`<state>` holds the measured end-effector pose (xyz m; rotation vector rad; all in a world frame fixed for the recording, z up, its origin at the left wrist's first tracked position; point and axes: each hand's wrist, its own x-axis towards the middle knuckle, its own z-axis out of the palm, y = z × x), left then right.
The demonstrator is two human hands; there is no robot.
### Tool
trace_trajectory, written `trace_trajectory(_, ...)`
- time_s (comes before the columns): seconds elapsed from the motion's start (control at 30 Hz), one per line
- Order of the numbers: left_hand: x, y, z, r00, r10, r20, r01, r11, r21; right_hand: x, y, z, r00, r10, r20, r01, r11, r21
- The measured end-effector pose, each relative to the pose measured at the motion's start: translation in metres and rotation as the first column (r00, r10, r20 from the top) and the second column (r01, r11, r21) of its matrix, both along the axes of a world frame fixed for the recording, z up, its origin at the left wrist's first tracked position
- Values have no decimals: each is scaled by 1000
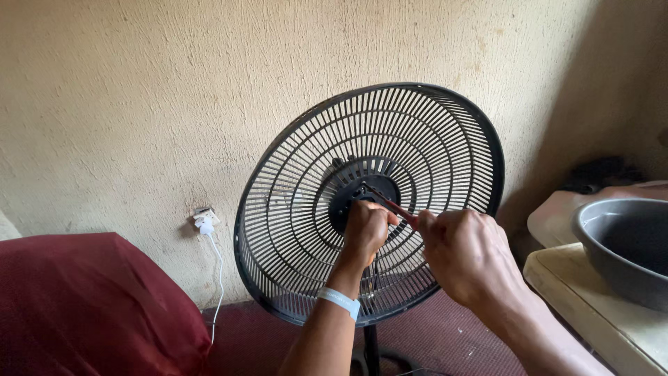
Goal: The person disassembles a standing fan, removing the front guard and blade assembly. They wipe the fan blades with a cloth over a bowl, then use a screwdriver to work on the rear guard and motor hub of the fan.
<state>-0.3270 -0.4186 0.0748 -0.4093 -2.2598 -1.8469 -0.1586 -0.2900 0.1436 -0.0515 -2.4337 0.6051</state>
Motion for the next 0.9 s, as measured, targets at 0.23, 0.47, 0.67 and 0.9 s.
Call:
trace_trajectory(0.23, 9, -4, 9, 994, -21, 110, 22, 1000, -8, 11, -6, 12, 951, 149, -271, -164, 986, -32)
trace_trajectory(0.47, 18, -4, 14, 991, -33, 132, 30, 999, 31, 14, -8, 9, 987, -9, 158, 17, 998, -55)
trace_trajectory(0.67, 39, -5, 29, 986, -50, 157, 49, 999, 15, 15, -4, 2, 921, 162, -354, -216, 969, -117)
trace_trajectory(0.9, 50, -16, 36, 878, 344, -334, -430, 873, -231, 20, -9, 4, 989, 41, -144, -62, 988, -139)
